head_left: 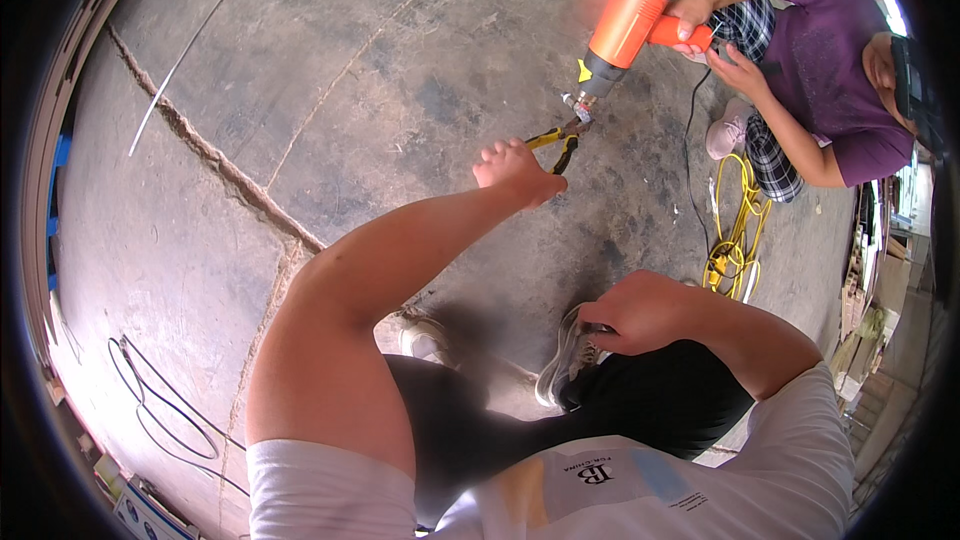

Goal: The person holds a wire with pliers while another person applies heat from a heat gun to shrink a small yellow tube onto the wire connector.

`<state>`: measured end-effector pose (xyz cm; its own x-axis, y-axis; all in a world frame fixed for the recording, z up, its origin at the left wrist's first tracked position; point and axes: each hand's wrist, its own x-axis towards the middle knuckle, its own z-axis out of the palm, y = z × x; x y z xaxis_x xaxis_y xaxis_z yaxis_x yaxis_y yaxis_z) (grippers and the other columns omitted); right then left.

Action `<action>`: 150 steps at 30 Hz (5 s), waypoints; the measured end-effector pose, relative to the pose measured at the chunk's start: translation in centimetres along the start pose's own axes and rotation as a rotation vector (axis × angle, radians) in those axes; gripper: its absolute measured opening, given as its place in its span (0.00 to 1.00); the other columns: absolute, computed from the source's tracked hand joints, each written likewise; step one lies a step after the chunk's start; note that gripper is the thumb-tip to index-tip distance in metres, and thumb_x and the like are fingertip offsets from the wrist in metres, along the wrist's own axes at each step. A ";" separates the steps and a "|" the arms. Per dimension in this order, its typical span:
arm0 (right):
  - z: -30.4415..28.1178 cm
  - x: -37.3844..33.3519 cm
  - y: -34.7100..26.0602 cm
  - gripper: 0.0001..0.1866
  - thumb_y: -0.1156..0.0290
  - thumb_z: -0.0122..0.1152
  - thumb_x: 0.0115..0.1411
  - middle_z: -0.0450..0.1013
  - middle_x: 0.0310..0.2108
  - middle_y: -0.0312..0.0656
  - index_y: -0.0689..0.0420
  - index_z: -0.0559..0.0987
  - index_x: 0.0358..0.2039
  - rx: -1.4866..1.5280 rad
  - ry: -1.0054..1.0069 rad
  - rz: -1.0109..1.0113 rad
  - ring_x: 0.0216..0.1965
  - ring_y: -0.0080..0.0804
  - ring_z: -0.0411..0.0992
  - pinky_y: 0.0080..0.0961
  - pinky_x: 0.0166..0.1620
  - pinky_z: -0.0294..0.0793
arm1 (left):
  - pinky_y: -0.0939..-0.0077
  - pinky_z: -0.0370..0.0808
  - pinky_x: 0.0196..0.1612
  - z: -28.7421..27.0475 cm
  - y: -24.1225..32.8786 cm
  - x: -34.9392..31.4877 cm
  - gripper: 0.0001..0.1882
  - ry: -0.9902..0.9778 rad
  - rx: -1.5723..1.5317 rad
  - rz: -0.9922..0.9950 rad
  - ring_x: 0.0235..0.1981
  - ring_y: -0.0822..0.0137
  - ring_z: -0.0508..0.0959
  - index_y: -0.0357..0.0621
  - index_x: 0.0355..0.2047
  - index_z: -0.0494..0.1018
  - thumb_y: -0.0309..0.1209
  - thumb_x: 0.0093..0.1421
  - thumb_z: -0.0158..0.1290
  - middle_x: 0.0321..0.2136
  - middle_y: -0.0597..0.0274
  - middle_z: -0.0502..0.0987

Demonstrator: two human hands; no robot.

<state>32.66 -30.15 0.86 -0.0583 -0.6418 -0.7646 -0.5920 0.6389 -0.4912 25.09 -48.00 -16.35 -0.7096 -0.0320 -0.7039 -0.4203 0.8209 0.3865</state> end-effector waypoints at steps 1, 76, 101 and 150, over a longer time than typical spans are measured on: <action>-0.1 0.0 -0.1 0.15 0.55 0.57 0.64 0.81 0.35 0.51 0.50 0.80 0.45 0.020 -0.010 0.013 0.39 0.57 0.79 0.52 0.44 0.77 | 0.58 0.68 0.63 0.0 0.0 -0.1 0.55 0.011 -0.018 0.004 0.64 0.53 0.66 0.36 0.66 0.63 0.60 0.47 0.67 0.60 0.53 0.69; -0.1 0.7 0.1 0.15 0.55 0.57 0.63 0.80 0.34 0.52 0.52 0.79 0.40 0.002 0.004 -0.010 0.38 0.57 0.79 0.53 0.43 0.77 | 0.60 0.70 0.60 0.0 0.1 0.5 0.56 0.003 -0.006 0.017 0.63 0.55 0.67 0.35 0.68 0.60 0.59 0.46 0.64 0.60 0.55 0.68; -0.7 1.2 -0.1 0.16 0.54 0.57 0.63 0.80 0.35 0.52 0.53 0.80 0.41 0.028 -0.029 0.011 0.40 0.58 0.79 0.53 0.44 0.77 | 0.59 0.69 0.62 0.0 -0.1 0.4 0.52 0.053 -0.067 0.038 0.63 0.52 0.67 0.35 0.61 0.67 0.60 0.45 0.68 0.58 0.51 0.71; 0.8 -0.5 1.0 0.13 0.57 0.60 0.62 0.79 0.29 0.47 0.52 0.80 0.40 0.006 0.073 -0.043 0.34 0.54 0.79 0.51 0.38 0.77 | 0.60 0.76 0.50 2.5 -3.5 1.1 0.31 -0.937 -1.626 0.413 0.52 0.50 0.78 0.37 0.56 0.70 0.46 0.59 0.47 0.48 0.52 0.78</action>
<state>32.69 -28.85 0.43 -0.0916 -0.6978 -0.7104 -0.5903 0.6126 -0.5256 27.14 -49.51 -19.96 -0.6360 0.7227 -0.2706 -0.7690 -0.5644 0.3002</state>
